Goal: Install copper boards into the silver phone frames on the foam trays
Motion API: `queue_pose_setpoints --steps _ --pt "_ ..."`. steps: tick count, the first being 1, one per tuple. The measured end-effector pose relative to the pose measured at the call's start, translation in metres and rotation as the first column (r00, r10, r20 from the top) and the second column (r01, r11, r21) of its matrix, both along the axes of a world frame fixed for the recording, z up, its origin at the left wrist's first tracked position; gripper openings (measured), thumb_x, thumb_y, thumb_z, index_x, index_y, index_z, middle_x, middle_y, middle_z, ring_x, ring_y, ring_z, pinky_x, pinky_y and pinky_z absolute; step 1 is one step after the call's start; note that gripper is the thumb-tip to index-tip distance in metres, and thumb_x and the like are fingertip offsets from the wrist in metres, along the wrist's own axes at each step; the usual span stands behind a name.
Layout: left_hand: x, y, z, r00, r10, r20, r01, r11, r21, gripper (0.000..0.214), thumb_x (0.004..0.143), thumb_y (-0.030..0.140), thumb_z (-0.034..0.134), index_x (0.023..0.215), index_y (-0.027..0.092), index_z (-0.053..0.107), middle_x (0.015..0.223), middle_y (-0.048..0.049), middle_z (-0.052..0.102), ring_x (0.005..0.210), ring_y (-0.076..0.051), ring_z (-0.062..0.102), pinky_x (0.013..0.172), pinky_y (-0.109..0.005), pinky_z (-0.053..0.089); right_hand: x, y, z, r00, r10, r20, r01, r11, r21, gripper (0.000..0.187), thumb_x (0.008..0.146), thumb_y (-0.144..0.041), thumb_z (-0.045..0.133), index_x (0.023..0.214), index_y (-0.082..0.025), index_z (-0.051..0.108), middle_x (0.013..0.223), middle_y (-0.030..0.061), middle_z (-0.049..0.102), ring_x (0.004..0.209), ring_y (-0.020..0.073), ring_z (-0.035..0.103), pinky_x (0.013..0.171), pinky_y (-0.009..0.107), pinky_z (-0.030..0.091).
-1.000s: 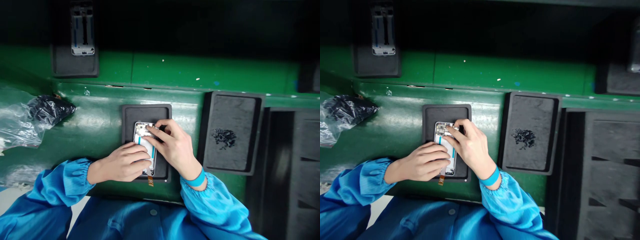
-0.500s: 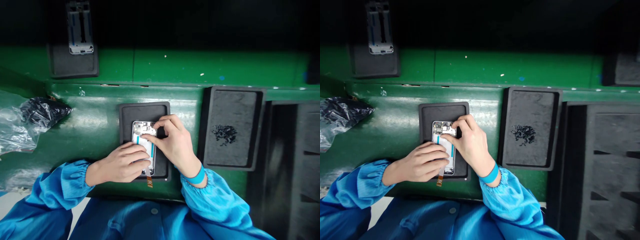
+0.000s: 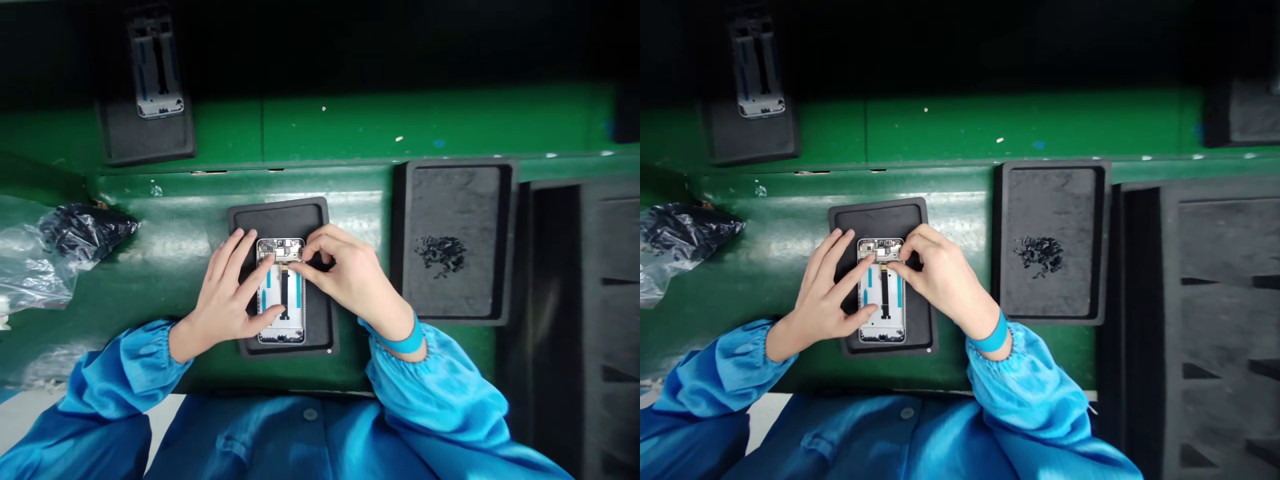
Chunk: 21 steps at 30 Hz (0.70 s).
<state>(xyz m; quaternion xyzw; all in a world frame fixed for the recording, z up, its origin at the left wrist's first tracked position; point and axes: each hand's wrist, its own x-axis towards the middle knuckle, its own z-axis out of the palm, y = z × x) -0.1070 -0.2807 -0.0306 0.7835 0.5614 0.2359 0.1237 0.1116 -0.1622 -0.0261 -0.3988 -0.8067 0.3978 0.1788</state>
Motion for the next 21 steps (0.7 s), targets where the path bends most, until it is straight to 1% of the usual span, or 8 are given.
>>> queue_pose_setpoints --steps 4,9,14,16,18,19,20,21 --pt "0.001 -0.001 -0.002 1.0 0.019 0.014 -0.018 0.999 -0.032 0.066 0.093 0.041 0.071 0.152 0.017 0.051 0.173 -0.0212 0.024 0.156 -0.047 0.03 0.121 -0.066 0.039 -0.001 0.002 0.001 1.0 -0.017 -0.002 0.017 1.0 -0.024 0.02 0.09 -0.032 0.078 0.08 -0.021 0.066 0.085 0.0019 0.065 0.063 0.0134 0.049 0.063 0.03 0.045" --pt "0.004 -0.003 -0.002 0.999 0.032 -0.008 -0.033 0.997 -0.074 0.068 0.094 0.029 0.072 0.155 0.017 0.047 0.176 -0.0201 0.015 0.159 -0.047 0.024 0.122 -0.064 0.04 -0.003 0.007 0.004 0.999 -0.049 0.022 0.051 0.997 -0.056 0.023 0.091 -0.031 0.078 0.075 -0.02 0.065 0.075 -0.0008 0.058 0.059 0.0117 0.044 0.058 0.029 0.038" --pt "0.004 -0.003 -0.004 0.999 0.037 -0.006 -0.037 0.996 -0.086 0.066 0.096 0.027 0.068 0.158 0.022 0.044 0.178 -0.0165 0.004 0.161 -0.047 0.017 0.121 -0.066 0.039 -0.006 0.008 0.005 0.997 -0.054 0.05 0.056 0.998 -0.033 0.022 0.086 -0.026 0.081 0.074 -0.02 0.065 0.072 -0.0025 0.055 0.058 0.0113 0.043 0.058 0.029 0.036" --pt "0.002 -0.004 -0.005 0.999 0.045 0.02 -0.043 0.997 -0.071 0.067 0.098 0.026 0.066 0.159 0.025 0.041 0.178 -0.0158 0.004 0.162 -0.047 0.016 0.122 -0.068 0.037 -0.007 0.008 0.004 0.997 -0.05 0.05 0.052 0.998 -0.029 0.021 0.085 -0.026 0.082 0.074 -0.02 0.065 0.072 -0.0025 0.056 0.058 0.0114 0.044 0.059 0.029 0.037" --pt "0.0 -0.007 -0.003 0.992 0.122 0.033 -0.121 0.992 -0.035 0.068 0.098 0.027 0.065 0.161 0.025 0.038 0.176 -0.0188 0.015 0.16 -0.045 0.024 0.122 -0.066 0.038 -0.006 0.007 0.003 0.999 -0.036 0.032 0.037 0.999 -0.035 0.02 0.085 -0.027 0.081 0.075 -0.02 0.065 0.073 -0.0021 0.057 0.059 0.0117 0.046 0.059 0.029 0.039" --pt "-0.001 -0.011 -0.002 0.98 0.199 0.022 -0.199 0.98 -0.016 0.07 0.098 0.031 0.066 0.161 0.023 0.038 0.171 -0.0213 0.027 0.156 -0.043 0.033 0.12 -0.064 0.041 -0.004 0.006 0.004 0.999 -0.034 0.014 0.035 0.999 -0.04 0.02 0.086 -0.028 0.08 0.075 -0.02 0.064 0.071 -0.002 0.057 0.059 0.012 0.048 0.059 0.029 0.039" --pt "-0.002 -0.014 0.0 0.956 0.293 -0.003 -0.293 0.956 -0.008 0.071 0.097 0.035 0.067 0.161 0.02 0.038 0.161 -0.0229 0.041 0.148 -0.042 0.045 0.116 -0.061 0.046 -0.001 0.005 0.005 0.999 -0.048 -0.009 0.047 0.998 -0.037 0.021 0.087 -0.029 0.078 0.075 -0.021 0.064 0.069 -0.0021 0.058 0.059 0.0123 0.049 0.058 0.029 0.04" --pt "-0.003 -0.019 0.001 0.922 0.384 -0.04 -0.385 0.923 -0.02 0.072 0.096 0.04 0.069 0.159 0.018 0.041 0.146 -0.0217 0.056 0.135 -0.039 0.057 0.11 -0.056 0.052 0.004 0.004 0.008 0.996 -0.082 -0.034 0.081 0.996 -0.022 0.022 0.088 -0.03 0.076 0.073 -0.021 0.062 0.067 -0.0022 0.058 0.058 0.0126 0.05 0.058 0.029 0.041"
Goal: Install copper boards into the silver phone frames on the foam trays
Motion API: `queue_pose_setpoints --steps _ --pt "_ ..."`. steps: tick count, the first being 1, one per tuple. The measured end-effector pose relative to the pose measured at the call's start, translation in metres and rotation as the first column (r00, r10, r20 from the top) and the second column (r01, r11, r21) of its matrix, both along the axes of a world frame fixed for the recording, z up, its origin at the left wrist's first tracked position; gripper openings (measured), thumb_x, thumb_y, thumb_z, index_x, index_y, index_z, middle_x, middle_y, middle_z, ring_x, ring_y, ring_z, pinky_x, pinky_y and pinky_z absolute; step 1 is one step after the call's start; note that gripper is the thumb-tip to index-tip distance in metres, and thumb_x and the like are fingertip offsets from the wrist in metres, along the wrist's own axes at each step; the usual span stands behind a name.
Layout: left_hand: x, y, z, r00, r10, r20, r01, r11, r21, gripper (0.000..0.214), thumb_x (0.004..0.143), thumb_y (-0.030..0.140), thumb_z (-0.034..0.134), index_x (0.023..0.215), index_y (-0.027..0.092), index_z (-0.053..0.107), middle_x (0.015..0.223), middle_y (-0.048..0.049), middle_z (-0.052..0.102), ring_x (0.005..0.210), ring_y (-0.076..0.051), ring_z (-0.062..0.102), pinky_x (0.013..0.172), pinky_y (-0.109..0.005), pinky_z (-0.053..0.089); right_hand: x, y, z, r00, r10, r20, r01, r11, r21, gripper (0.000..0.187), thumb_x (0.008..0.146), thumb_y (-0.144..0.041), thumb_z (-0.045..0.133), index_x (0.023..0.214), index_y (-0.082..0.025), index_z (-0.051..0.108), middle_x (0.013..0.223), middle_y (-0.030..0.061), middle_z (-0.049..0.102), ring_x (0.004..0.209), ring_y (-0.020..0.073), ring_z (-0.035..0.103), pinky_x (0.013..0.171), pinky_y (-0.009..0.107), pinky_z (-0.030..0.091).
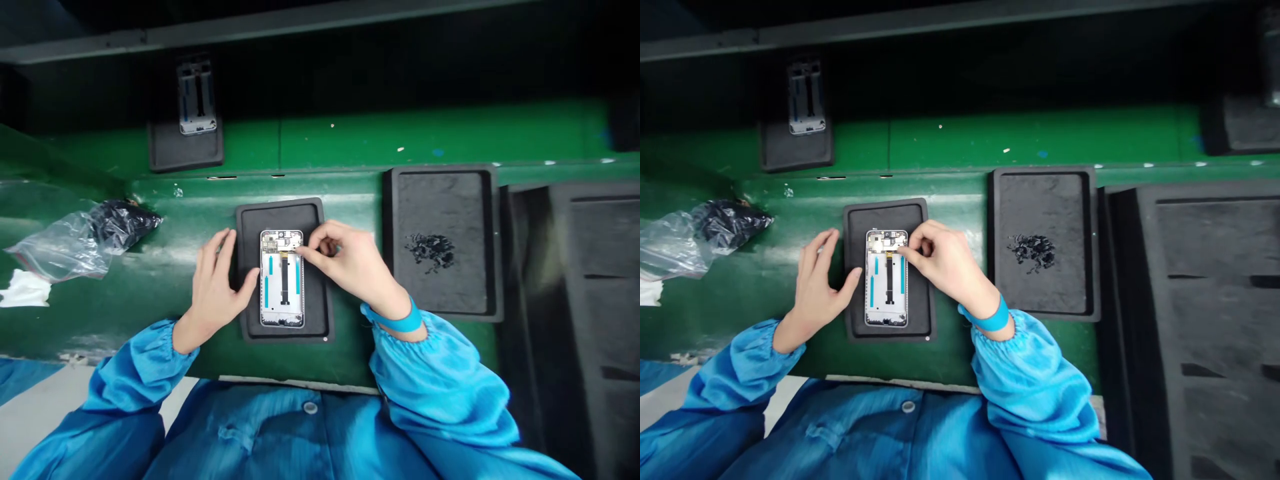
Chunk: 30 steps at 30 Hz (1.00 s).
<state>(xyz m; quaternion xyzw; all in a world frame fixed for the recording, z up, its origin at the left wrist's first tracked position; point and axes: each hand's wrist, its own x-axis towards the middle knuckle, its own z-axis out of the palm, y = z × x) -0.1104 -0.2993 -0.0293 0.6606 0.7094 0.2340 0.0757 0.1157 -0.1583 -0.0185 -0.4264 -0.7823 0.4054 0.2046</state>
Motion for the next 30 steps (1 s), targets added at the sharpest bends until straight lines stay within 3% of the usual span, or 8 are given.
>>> queue_pose_setpoints --steps 2,4,7,10,16,22,26,30 --pt "-0.001 -0.008 0.003 0.99 0.132 -0.054 -0.137 0.985 -0.101 0.068 0.093 0.047 0.07 0.151 0.015 0.052 0.113 -0.0129 0.068 0.105 -0.031 0.07 0.091 -0.046 0.061 0.015 -0.001 0.008 0.991 -0.132 -0.035 0.135 0.988 0.072 0.025 0.09 -0.032 0.073 0.071 -0.022 0.059 0.063 -0.0021 0.059 0.057 0.0131 0.052 0.057 0.028 0.043" --pt "0.001 -0.014 0.006 0.985 0.166 -0.046 -0.172 0.964 -0.202 0.051 0.094 0.044 0.068 0.137 0.016 0.065 0.098 -0.0067 0.068 0.087 -0.024 0.069 0.078 -0.037 0.061 0.038 0.001 0.018 0.954 -0.298 -0.034 0.299 0.939 0.171 0.024 0.088 -0.033 0.074 0.071 -0.023 0.06 0.063 -0.0017 0.062 0.056 0.0131 0.054 0.057 0.028 0.044" --pt "0.007 -0.014 0.011 0.979 0.192 0.07 -0.171 0.957 -0.236 0.031 0.095 0.031 0.063 0.12 0.017 0.073 0.106 -0.0068 0.07 0.075 -0.016 0.064 0.073 -0.032 0.058 0.077 0.013 0.029 0.877 -0.478 0.049 0.45 0.852 0.268 0.017 0.083 -0.033 0.078 0.077 -0.021 0.068 0.067 -0.0006 0.067 0.057 0.0126 0.057 0.057 0.026 0.045" --pt "0.013 -0.007 0.016 0.929 0.28 0.241 -0.224 0.946 -0.236 0.03 0.092 0.027 0.062 0.119 0.018 0.071 0.121 -0.0087 0.072 0.072 -0.014 0.064 0.068 -0.03 0.057 0.115 0.027 0.032 0.822 -0.544 0.167 0.488 0.825 0.287 0.016 0.084 -0.033 0.077 0.09 -0.018 0.077 0.074 0.0038 0.074 0.062 0.0138 0.062 0.063 0.026 0.049" --pt "0.015 0.022 0.014 0.82 0.373 0.434 -0.234 0.91 -0.341 0.049 0.094 0.046 0.06 0.135 0.019 0.059 0.125 -0.0114 0.073 0.081 -0.02 0.071 0.063 -0.029 0.056 0.166 0.032 0.022 0.806 -0.535 0.253 0.461 0.835 0.3 0.025 0.09 -0.034 0.066 0.1 -0.016 0.081 0.088 0.0101 0.079 0.073 0.0209 0.069 0.074 0.033 0.052" --pt "0.009 0.063 0.009 0.949 0.309 0.063 -0.265 0.889 -0.373 0.038 0.088 0.049 0.06 0.108 0.019 0.073 0.091 -0.0067 0.075 0.07 -0.023 0.067 0.075 -0.036 0.052 0.175 0.029 0.016 0.874 -0.399 0.276 0.336 0.908 0.249 0.025 0.095 -0.028 0.06 0.101 -0.015 0.081 0.093 0.0093 0.076 0.075 0.0216 0.069 0.074 0.035 0.052" --pt "0.01 0.073 0.016 0.969 0.248 -0.017 -0.239 0.912 -0.332 0.034 0.092 0.043 0.048 0.099 0.021 0.073 0.099 -0.0073 0.075 0.067 -0.022 0.063 0.072 -0.035 0.049 0.169 0.028 0.015 0.872 -0.386 0.301 0.328 0.918 0.224 0.023 0.096 -0.025 0.062 0.104 -0.016 0.082 0.098 0.0088 0.075 0.079 0.0221 0.07 0.074 0.036 0.052" --pt "0.02 0.075 0.02 0.954 0.295 -0.052 -0.29 0.869 -0.4 0.043 0.087 0.057 0.06 0.106 0.021 0.072 0.082 -0.0048 0.071 0.066 -0.024 0.063 0.066 -0.034 0.046 0.16 0.025 0.01 0.91 -0.321 0.263 0.265 0.937 0.229 0.021 0.096 -0.024 0.066 0.106 -0.018 0.083 0.097 0.0076 0.073 0.081 0.0214 0.069 0.077 0.035 0.054"
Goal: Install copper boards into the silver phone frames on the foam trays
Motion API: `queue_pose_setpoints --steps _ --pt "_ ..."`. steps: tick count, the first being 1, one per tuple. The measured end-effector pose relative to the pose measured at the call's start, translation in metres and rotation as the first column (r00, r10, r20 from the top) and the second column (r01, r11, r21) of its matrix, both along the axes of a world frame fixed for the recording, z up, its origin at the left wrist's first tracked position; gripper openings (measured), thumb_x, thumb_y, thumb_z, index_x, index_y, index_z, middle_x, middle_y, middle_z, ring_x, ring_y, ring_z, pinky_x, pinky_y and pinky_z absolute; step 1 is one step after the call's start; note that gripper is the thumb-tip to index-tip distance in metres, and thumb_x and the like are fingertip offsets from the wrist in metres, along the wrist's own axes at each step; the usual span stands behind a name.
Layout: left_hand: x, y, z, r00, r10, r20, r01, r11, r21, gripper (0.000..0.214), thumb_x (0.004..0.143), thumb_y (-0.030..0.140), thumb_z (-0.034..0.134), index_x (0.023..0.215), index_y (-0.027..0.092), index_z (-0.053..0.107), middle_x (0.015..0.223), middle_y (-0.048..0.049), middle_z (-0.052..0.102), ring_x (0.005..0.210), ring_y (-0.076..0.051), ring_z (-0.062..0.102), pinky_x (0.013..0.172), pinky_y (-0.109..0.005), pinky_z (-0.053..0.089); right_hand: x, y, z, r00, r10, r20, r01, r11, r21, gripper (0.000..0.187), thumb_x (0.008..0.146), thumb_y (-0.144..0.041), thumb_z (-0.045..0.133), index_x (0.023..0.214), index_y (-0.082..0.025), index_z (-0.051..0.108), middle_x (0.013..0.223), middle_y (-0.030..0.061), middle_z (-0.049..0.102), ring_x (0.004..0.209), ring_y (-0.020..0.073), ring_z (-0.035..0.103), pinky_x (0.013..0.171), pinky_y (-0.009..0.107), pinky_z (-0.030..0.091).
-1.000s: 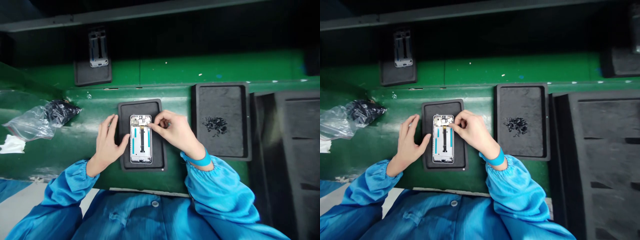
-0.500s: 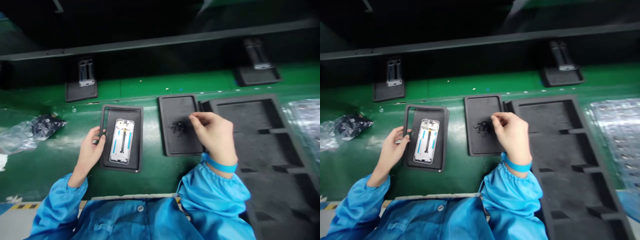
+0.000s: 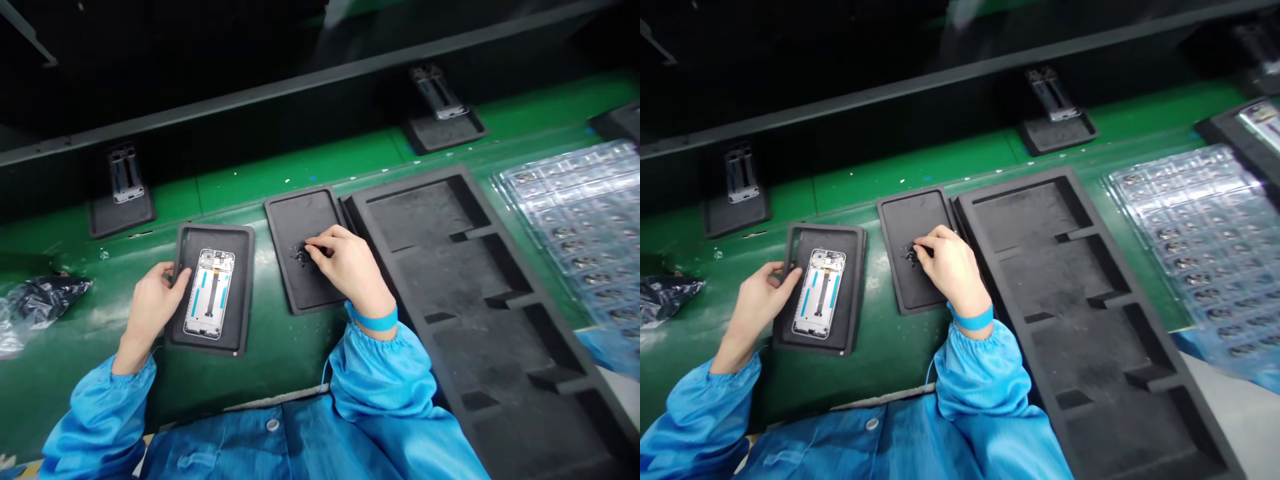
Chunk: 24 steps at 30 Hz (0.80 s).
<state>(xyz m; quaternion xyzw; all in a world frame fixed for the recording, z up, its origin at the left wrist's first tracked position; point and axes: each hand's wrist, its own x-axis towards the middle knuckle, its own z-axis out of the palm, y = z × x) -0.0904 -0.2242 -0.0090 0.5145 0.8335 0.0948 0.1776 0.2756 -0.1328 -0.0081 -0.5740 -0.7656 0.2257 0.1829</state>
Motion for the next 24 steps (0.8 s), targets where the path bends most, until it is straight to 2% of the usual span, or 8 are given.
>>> queue_pose_setpoints --steps 3,8,14,19,20,22,23,24 --pt "0.004 0.0 -0.002 0.999 0.041 0.005 -0.041 0.999 -0.015 0.049 0.078 0.062 0.07 0.104 0.02 0.071 0.078 -0.0037 0.068 0.068 -0.024 0.063 0.066 -0.034 0.046 -0.007 -0.003 -0.004 0.997 0.078 -0.008 -0.078 0.997 0.01 0.02 0.096 -0.023 0.067 0.106 -0.018 0.083 0.096 0.0074 0.072 0.084 0.0216 0.07 0.079 0.035 0.055" --pt "0.003 0.001 -0.012 0.979 0.143 0.147 -0.148 0.989 0.025 0.047 0.073 0.059 0.069 0.096 0.019 0.07 0.071 -0.0011 0.062 0.059 -0.02 0.057 0.059 -0.033 0.043 -0.015 -0.004 -0.009 0.988 0.153 0.033 -0.153 0.988 -0.004 0.017 0.092 -0.021 0.071 0.103 -0.019 0.084 0.096 0.0072 0.072 0.088 0.0223 0.07 0.079 0.034 0.053" --pt "0.023 0.004 -0.012 0.987 0.04 0.158 -0.054 0.995 0.083 0.035 0.081 0.052 0.062 0.094 0.02 0.07 0.092 -0.0058 0.07 0.077 -0.022 0.064 0.072 -0.034 0.049 -0.02 -0.001 -0.013 0.988 0.147 0.049 -0.146 0.989 -0.018 0.014 0.09 -0.018 0.068 0.087 -0.019 0.081 0.091 0.0053 0.07 0.074 0.0179 0.064 0.069 0.031 0.046" --pt "0.021 -0.012 0.003 0.996 0.034 0.079 -0.032 0.999 -0.027 0.054 0.079 0.059 0.071 0.115 0.019 0.069 0.09 -0.0046 0.07 0.078 -0.025 0.066 0.075 -0.037 0.05 -0.023 0.001 -0.005 0.995 0.08 -0.066 -0.078 0.996 0.044 0.012 0.088 -0.018 0.061 0.083 -0.019 0.072 0.086 0.0052 0.068 0.074 0.0181 0.066 0.069 0.03 0.045" --pt "0.018 -0.021 0.006 0.996 0.025 0.089 -0.022 0.999 -0.037 0.055 0.079 0.059 0.07 0.115 0.018 0.07 0.092 -0.0052 0.07 0.077 -0.024 0.066 0.076 -0.038 0.051 -0.026 -0.002 0.0 0.992 0.056 -0.113 -0.053 0.998 0.024 0.01 0.088 -0.017 0.06 0.084 -0.019 0.069 0.084 0.0044 0.069 0.072 0.0176 0.066 0.068 0.029 0.045" --pt "0.014 -0.043 0.008 0.992 0.016 0.124 -0.015 1.0 -0.01 0.053 0.081 0.061 0.068 0.113 0.018 0.072 0.098 -0.007 0.07 0.079 -0.024 0.066 0.079 -0.039 0.053 -0.033 -0.012 0.01 0.974 0.053 -0.219 -0.08 0.99 -0.113 0.007 0.09 -0.018 0.057 0.086 -0.021 0.062 0.074 0.0007 0.068 0.062 0.0157 0.065 0.063 0.027 0.044" --pt "0.013 -0.055 0.007 0.989 0.02 0.145 -0.022 1.0 0.011 0.052 0.083 0.061 0.068 0.113 0.019 0.074 0.1 -0.0077 0.069 0.08 -0.025 0.066 0.081 -0.04 0.054 -0.039 -0.019 0.016 0.959 0.083 -0.269 -0.143 0.966 -0.213 0.007 0.092 -0.02 0.055 0.088 -0.022 0.059 0.069 -0.0018 0.066 0.056 0.0147 0.064 0.06 0.026 0.043" --pt "0.014 -0.067 0.006 0.984 0.032 0.174 -0.037 0.999 0.029 0.051 0.084 0.06 0.068 0.114 0.02 0.075 0.103 -0.0082 0.069 0.082 -0.025 0.067 0.082 -0.041 0.055 -0.045 -0.028 0.021 0.939 0.137 -0.315 -0.241 0.915 -0.322 0.008 0.095 -0.021 0.051 0.089 -0.023 0.056 0.066 -0.0038 0.065 0.051 0.0137 0.062 0.057 0.026 0.043"
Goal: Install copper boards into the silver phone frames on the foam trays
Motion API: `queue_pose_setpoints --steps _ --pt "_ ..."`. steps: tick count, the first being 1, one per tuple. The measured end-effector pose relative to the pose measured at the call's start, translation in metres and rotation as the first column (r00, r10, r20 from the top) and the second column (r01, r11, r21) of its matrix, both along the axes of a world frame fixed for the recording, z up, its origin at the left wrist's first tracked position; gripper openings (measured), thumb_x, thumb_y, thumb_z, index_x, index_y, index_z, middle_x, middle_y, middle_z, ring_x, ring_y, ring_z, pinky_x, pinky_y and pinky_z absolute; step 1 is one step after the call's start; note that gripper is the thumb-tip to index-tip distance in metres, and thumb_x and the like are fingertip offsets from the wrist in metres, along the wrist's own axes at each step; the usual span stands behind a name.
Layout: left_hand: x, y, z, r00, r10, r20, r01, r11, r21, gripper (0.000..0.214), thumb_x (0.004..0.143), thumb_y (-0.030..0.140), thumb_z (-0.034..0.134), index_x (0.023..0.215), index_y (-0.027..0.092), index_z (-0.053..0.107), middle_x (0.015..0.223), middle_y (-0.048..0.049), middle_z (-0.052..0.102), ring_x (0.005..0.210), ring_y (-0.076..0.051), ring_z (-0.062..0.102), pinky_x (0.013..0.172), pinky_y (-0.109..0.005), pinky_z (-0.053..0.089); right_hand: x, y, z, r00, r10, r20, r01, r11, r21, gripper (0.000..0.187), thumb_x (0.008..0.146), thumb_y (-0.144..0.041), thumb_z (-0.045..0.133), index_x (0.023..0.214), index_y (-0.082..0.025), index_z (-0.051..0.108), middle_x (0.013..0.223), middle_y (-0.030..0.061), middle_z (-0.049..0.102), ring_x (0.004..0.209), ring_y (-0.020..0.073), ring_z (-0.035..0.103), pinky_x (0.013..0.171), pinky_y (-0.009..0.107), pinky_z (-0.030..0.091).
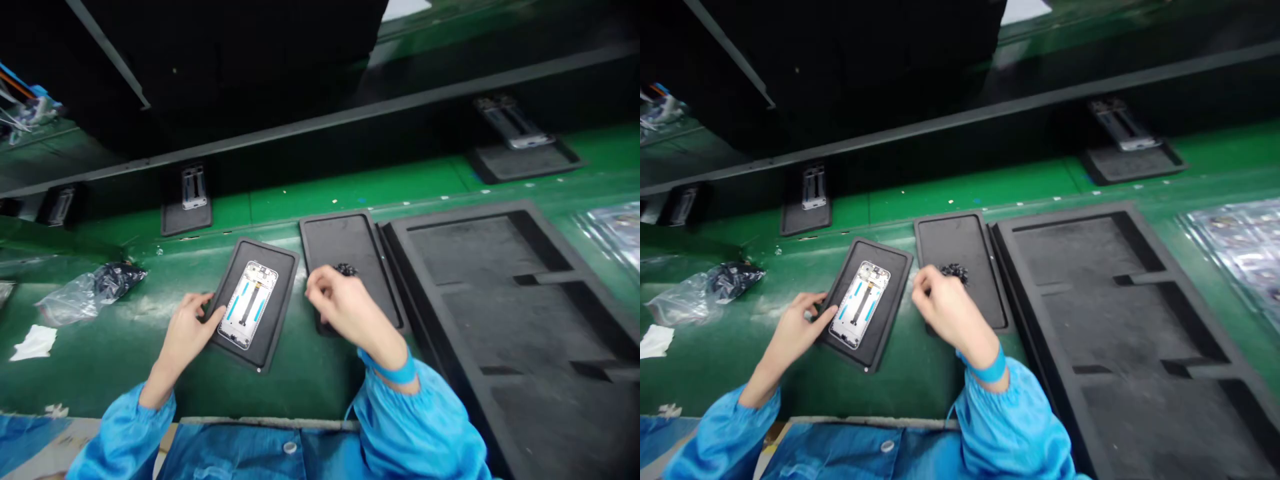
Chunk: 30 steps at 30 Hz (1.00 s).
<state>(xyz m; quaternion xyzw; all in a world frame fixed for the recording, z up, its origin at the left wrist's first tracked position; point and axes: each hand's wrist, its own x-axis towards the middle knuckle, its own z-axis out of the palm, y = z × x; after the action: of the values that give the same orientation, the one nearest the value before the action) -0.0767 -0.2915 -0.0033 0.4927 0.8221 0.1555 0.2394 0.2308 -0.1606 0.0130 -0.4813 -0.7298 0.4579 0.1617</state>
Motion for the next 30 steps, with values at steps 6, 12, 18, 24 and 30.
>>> queue_pose_setpoints --steps 6,12,18,24,30 --pt "0.024 -0.036 -0.017 0.934 0.18 0.309 -0.237 0.959 0.156 0.037 0.087 0.052 0.069 0.112 0.026 0.076 0.123 -0.0116 0.069 0.108 -0.03 0.069 0.084 -0.04 0.058 -0.029 -0.041 0.006 0.99 0.14 0.007 -0.138 0.983 -0.122 0.012 0.103 -0.026 0.038 0.094 -0.026 0.046 0.055 -0.0072 0.055 0.038 0.0168 0.058 0.046 0.028 0.037" --pt "0.038 0.002 -0.03 0.621 0.195 0.759 -0.462 0.873 0.154 0.05 0.086 0.061 0.072 0.119 0.025 0.062 0.114 -0.0106 0.076 0.106 -0.029 0.075 0.095 -0.043 0.06 -0.037 -0.029 -0.01 0.99 0.011 -0.142 -0.027 0.993 -0.114 0.022 0.104 -0.043 0.041 0.095 -0.026 0.05 0.083 0.0023 0.075 0.049 0.0174 0.068 0.063 0.033 0.058" --pt "0.032 0.101 -0.058 0.531 0.143 0.835 -0.555 0.803 0.216 0.05 0.091 0.05 0.073 0.13 0.018 0.063 0.126 -0.0145 0.073 0.117 -0.027 0.071 0.106 -0.044 0.055 -0.037 -0.016 -0.02 0.895 -0.289 -0.339 0.333 0.94 0.079 0.029 0.092 -0.049 0.064 0.085 -0.021 0.067 0.114 0.015 0.078 0.063 0.0171 0.071 0.053 0.029 0.056" --pt "0.031 0.22 -0.056 0.626 0.095 0.774 -0.524 0.786 0.328 0.037 0.102 0.039 0.066 0.132 0.018 0.063 0.135 -0.0119 0.064 0.115 -0.026 0.067 0.098 -0.048 0.059 -0.035 -0.008 -0.02 0.703 -0.477 -0.528 0.447 0.873 -0.194 0.034 0.074 -0.051 0.085 0.08 -0.019 0.075 0.059 0.0053 0.071 0.052 0.0203 0.068 0.046 0.029 0.056" --pt "0.044 0.292 -0.044 0.791 0.085 0.605 -0.417 0.799 0.434 0.038 0.101 0.038 0.067 0.133 0.018 0.063 0.137 -0.0127 0.063 0.117 -0.026 0.066 0.099 -0.047 0.059 -0.035 0.0 -0.018 0.618 -0.545 -0.566 0.431 0.837 -0.337 0.034 0.066 -0.046 0.092 0.08 -0.018 0.08 0.065 0.0081 0.077 0.055 0.0219 0.073 0.053 0.034 0.064"
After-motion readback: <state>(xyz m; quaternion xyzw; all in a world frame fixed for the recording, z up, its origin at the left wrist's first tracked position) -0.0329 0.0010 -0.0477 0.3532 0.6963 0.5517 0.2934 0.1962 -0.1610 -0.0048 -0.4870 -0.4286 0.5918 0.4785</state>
